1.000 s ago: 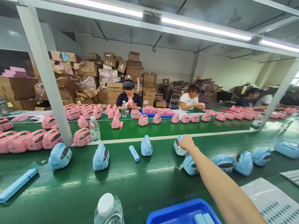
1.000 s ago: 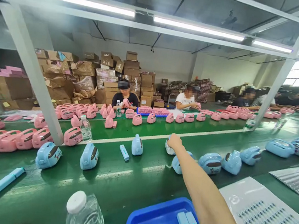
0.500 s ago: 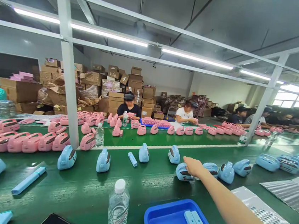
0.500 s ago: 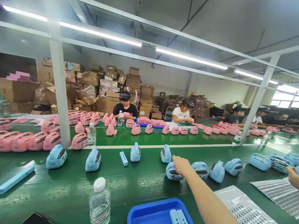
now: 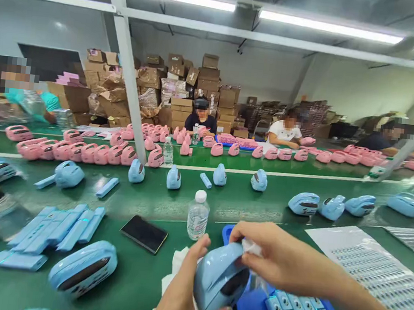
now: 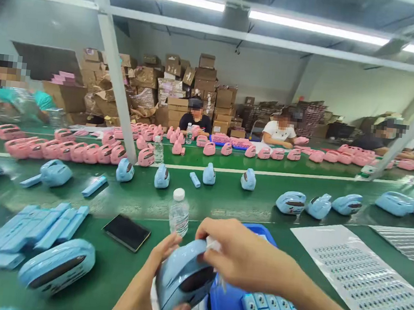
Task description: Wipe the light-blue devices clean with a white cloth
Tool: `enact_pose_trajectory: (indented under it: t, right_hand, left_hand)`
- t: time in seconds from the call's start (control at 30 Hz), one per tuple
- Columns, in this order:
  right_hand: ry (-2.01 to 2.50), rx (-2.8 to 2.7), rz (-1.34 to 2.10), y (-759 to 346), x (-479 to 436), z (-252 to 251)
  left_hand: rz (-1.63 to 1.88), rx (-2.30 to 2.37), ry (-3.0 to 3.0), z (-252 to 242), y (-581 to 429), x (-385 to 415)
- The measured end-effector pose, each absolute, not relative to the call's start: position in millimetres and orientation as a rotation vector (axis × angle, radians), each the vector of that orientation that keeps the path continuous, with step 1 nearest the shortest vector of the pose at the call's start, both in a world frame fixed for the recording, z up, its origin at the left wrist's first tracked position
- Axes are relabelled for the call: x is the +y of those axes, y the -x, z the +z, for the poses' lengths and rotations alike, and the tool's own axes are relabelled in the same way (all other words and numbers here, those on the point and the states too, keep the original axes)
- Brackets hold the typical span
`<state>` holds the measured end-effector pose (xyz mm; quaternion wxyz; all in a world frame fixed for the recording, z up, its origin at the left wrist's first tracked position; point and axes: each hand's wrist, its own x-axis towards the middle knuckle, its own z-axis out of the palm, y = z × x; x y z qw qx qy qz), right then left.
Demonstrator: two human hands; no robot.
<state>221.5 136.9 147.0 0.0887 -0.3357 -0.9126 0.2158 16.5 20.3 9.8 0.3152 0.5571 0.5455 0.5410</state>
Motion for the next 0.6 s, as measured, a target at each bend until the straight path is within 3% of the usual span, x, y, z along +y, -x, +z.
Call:
enact_pose_trajectory:
  t: [0.23, 0.33, 0.43, 0.6]
  right_hand:
    - [0.945, -1.798, 0.838, -177, 100, 77]
    - [0.709, -1.881, 0.847, -150, 74, 35]
    - [0.410, -2.075, 0.608, -130, 58, 3]
    - [0.718, -1.928, 0.620, -133, 67, -11]
  left_hand:
    - [1.618, 1.200, -0.914, 9, 4, -5]
    - [1.731, 1.277, -0.830, 13, 5, -5]
    - [1.798, 1.412, -0.792, 10, 6, -2]
    - [1.769, 1.326, -0.753, 4, 11, -2]
